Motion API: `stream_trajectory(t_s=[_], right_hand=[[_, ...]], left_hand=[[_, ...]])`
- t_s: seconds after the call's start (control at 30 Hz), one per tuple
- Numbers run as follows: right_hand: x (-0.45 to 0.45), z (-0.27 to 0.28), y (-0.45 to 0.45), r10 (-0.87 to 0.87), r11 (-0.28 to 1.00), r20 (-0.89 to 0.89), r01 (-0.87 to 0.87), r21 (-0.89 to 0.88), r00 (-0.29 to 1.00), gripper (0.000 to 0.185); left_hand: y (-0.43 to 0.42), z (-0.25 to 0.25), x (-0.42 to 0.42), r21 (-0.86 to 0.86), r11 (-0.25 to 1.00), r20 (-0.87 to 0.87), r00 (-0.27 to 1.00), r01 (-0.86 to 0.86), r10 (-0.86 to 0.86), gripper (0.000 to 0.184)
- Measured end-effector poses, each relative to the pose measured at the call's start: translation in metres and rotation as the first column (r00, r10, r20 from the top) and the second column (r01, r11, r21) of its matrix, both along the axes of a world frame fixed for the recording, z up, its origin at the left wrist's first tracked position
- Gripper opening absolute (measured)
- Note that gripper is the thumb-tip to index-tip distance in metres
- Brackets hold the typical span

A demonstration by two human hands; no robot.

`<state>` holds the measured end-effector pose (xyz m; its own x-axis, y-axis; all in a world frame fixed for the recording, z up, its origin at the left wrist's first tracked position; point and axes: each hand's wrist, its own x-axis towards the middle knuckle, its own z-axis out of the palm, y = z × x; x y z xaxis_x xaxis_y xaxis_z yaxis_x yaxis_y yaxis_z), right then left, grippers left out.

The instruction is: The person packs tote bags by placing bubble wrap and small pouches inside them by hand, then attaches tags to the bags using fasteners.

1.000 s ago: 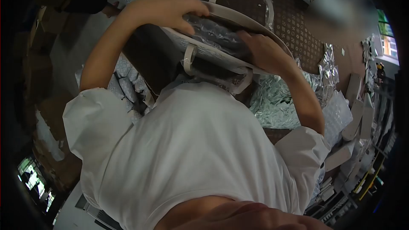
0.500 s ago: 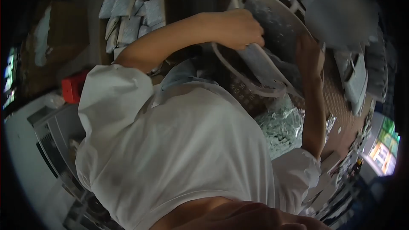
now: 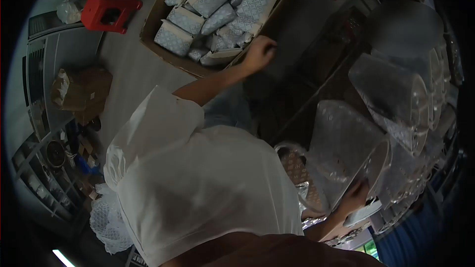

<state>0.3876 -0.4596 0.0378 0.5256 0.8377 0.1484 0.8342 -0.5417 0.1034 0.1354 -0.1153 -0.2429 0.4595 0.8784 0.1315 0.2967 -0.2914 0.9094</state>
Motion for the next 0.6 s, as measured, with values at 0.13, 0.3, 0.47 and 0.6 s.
stream_trajectory(t_s=[0.13,0.3,0.47,0.6], right_hand=[[-0.011,0.0,-0.001,-0.145,0.989,-0.029,0.146,0.011,0.989,0.022],[-0.009,-0.01,0.015,-0.222,0.973,0.002,0.221,0.065,0.975,0.021],[-0.012,-0.005,0.032,-0.292,0.955,0.019,0.29,0.064,0.956,0.02],[-0.012,-0.001,0.039,-0.31,0.948,0.029,0.307,0.08,0.95,0.02]], left_hand=[[0.115,-0.187,-0.062,-0.473,0.776,-0.53,0.838,-0.417,0.127,0.061],[0.228,-0.23,-0.047,-0.579,0.726,-0.542,0.84,-0.371,-0.003,0.092],[0.234,-0.275,-0.007,-0.469,0.695,-0.685,0.721,-0.545,0.104,0.101],[0.24,-0.249,-0.031,-0.782,0.541,-0.356,0.934,-0.311,0.023,0.096]])
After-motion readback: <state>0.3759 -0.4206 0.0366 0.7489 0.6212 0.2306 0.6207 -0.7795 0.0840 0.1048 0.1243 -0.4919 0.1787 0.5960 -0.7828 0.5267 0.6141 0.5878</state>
